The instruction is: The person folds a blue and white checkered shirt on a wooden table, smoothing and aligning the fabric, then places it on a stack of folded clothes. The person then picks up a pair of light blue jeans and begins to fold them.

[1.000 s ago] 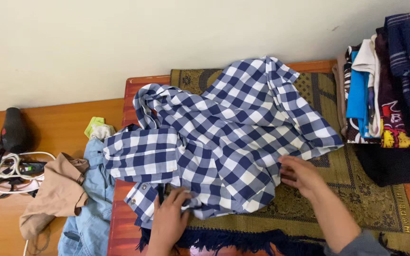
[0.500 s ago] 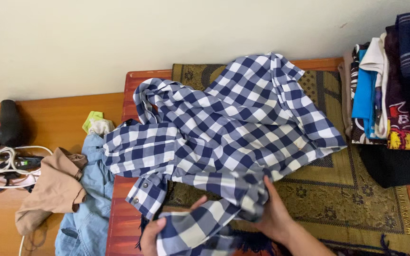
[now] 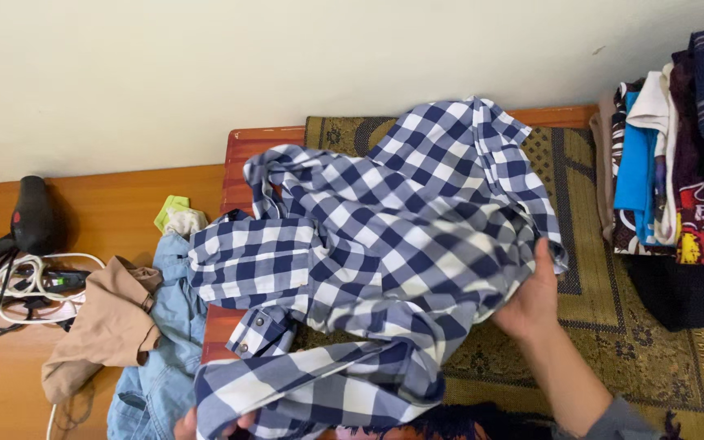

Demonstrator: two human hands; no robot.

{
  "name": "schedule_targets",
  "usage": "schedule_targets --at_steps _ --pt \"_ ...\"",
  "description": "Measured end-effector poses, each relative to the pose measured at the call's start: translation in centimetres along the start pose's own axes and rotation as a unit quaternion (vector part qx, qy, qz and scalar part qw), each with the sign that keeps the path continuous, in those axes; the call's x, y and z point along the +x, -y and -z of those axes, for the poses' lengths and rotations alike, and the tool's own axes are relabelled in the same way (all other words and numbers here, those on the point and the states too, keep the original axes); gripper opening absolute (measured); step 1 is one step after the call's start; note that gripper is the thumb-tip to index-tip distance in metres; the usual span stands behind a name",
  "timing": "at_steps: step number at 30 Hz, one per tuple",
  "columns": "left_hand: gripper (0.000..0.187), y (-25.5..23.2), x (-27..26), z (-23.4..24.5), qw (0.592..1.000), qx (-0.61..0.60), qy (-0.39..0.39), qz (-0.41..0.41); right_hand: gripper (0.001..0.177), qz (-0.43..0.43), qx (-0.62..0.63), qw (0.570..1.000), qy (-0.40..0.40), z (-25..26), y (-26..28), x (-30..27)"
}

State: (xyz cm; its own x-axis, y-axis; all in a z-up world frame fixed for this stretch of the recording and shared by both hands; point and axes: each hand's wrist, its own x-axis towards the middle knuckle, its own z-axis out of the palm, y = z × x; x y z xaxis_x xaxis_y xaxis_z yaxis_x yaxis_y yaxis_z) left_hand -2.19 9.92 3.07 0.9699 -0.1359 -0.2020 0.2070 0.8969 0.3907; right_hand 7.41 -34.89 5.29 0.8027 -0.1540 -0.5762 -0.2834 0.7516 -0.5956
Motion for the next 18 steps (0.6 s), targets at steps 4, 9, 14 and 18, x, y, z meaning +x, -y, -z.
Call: schedule_targets --at_steps 4,9,14,18 --pt "0.051 -0.4 0.3 1.7 0.995 0.049 -0.091 -0.011 0.069 -0.036 0.015 0.999 0.033 0.7 -0.5 -0.1" --pt "0.054 -1.7 -0.1 3.2 0.983 0.104 -0.152 -0.026 0.056 -0.007 0.036 0.988 -0.148 2.4 -1.1 0.1" --pt "0.058 -3.9 -0.5 3.8 0.966 0.175 -0.187 -0.035 0.045 0.078 -0.022 0.991 -0.102 6.1 0.4 4.3" --pt "0.061 -3.4 -1.0 4.6 0.94 0.246 -0.23 -0.047 0.036 0.072 0.056 0.987 -0.129 8.7 4.3 9.0"
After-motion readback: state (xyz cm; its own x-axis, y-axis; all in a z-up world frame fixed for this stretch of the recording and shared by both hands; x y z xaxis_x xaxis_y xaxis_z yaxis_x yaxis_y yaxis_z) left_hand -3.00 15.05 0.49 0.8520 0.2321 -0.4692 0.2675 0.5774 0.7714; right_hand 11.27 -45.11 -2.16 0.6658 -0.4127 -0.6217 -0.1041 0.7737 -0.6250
